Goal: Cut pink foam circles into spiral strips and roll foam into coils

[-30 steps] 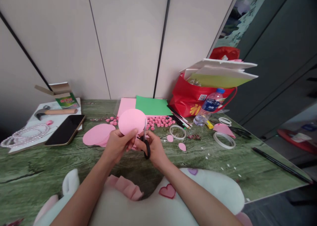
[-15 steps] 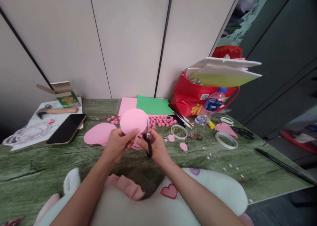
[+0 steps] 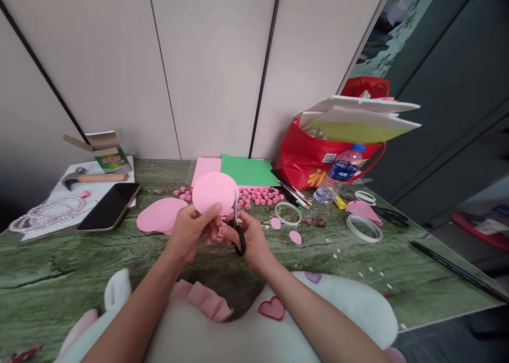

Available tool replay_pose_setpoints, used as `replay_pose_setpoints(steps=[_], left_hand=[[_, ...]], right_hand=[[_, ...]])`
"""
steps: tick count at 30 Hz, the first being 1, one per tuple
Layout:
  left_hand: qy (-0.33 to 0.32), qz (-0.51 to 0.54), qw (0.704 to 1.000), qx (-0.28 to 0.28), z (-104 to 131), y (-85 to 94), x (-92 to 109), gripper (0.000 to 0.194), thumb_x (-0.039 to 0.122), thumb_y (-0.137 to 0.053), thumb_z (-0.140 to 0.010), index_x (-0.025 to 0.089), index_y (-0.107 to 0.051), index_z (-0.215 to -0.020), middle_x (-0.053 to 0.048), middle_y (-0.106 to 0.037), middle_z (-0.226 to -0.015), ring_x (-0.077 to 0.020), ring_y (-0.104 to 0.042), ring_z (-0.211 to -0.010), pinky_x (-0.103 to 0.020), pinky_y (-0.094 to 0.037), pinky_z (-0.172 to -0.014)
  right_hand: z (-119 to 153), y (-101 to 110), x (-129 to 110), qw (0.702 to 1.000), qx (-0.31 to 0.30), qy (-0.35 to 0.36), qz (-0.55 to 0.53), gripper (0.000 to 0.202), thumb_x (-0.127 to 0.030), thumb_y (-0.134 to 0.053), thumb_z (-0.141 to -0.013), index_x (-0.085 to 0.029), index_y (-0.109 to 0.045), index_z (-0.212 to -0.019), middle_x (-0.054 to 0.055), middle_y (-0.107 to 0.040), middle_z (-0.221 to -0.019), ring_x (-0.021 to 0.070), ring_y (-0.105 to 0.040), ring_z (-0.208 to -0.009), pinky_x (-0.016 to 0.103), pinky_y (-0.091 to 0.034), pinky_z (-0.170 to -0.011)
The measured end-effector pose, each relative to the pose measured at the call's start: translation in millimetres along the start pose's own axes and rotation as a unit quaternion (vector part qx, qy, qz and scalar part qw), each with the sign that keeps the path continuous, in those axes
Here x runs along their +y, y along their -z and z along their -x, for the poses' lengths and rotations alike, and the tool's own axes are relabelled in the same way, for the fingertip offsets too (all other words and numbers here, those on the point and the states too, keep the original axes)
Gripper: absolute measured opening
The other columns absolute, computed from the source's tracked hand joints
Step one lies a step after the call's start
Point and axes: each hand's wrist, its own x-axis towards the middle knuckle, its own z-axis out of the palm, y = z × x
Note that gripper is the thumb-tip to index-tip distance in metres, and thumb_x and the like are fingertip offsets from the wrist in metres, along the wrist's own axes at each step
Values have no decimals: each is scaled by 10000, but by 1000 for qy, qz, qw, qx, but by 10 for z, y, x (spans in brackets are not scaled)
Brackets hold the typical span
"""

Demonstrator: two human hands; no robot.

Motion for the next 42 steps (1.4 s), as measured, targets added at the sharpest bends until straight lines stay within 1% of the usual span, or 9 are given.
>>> replay_pose_setpoints(steps=[4, 6, 9, 15, 20, 26, 32, 38, 42], left_hand=[[-1, -17, 999, 40, -10, -8, -19, 281, 261, -642, -617, 112, -494, -431, 31, -465, -364, -37, -378, -285, -164, -253, -292], [-1, -33, 998, 46, -12, -13, -22, 291, 254, -647, -609, 111, -486, -414, 35, -450, -347, -29, -359, -284, -160, -233, -290], [1, -51, 998, 39, -9, -14, -20, 297, 255, -650, -603, 111, -484, -404, 37, -436, -328, -29, -353, -281, -160, -221, -290], [-3, -52, 998, 42, -4, 8, -21, 292, 259, -653, -602, 112, -483, -415, 41, -439, -333, -24, -341, -282, -158, -213, -295], [-11, -37, 998, 39, -16, 14, -35, 277, 250, -648, -614, 114, -484, -436, 47, -440, -349, -19, -336, -292, -154, -209, -301], [-27, -20, 999, 38, -25, 14, -24, 296, 248, -632, -642, 117, -460, -441, 54, -425, -354, -14, -332, -297, -148, -205, -300], [-3, 17, 1000, -5, -12, 30, -18, 253, 311, -585, -688, 117, -538, -533, 16, -524, -429, -62, -435, -306, -173, -278, -286], [-7, -20, 999, 32, -23, 31, -58, 293, 270, -647, -627, 103, -513, -427, 29, -472, -348, -32, -381, -279, -156, -245, -293], [4, -53, 998, 28, -18, 28, -61, 285, 288, -658, -611, 101, -531, -436, 33, -459, -330, -29, -361, -275, -157, -225, -291]], right_hand=[[-1, -6, -35, 1000, 5, 2, 7, 392, -316, -735, -493, -189, -449, -728, -57, -523, -550, 74, -449, -440, 201, -359, -432], [-10, -1, -45, 1000, 15, 5, 6, 413, -302, -743, -477, -187, -446, -741, -60, -515, -549, 76, -448, -469, 204, -364, -463], [-24, 11, -49, 999, 28, 13, 7, 439, -282, -751, -462, -182, -440, -755, -68, -497, -541, 71, -430, -486, 198, -353, -480], [-25, 23, -32, 999, 26, 12, 13, 439, -271, -751, -462, -172, -449, -765, -77, -478, -527, 57, -399, -467, 182, -318, -460], [-8, 22, -50, 1000, 10, 4, 3, 399, -274, -739, -490, -174, -458, -755, -84, -476, -490, 50, -392, -426, 172, -310, -425], [10, 9, -96, 1000, 11, 8, 17, 347, -292, -724, -519, -174, -462, -713, -81, -475, -455, 58, -419, -409, 170, -311, -397], [11, 0, -41, 1000, -3, -4, 11, 359, -304, -727, -512, -173, -458, -710, -76, -488, -465, 52, -412, -373, 169, -313, -372], [1, -1, -17, 1000, -6, -3, 13, 367, -297, -735, -496, -174, -458, -702, -60, -513, -522, 59, -433, -410, 178, -333, -396], [-12, 31, -17, 1000, -1, 14, 9, 399, -271, -739, -498, -180, -456, -765, -63, -502, -552, 70, -443, -477, 198, -369, -477]])
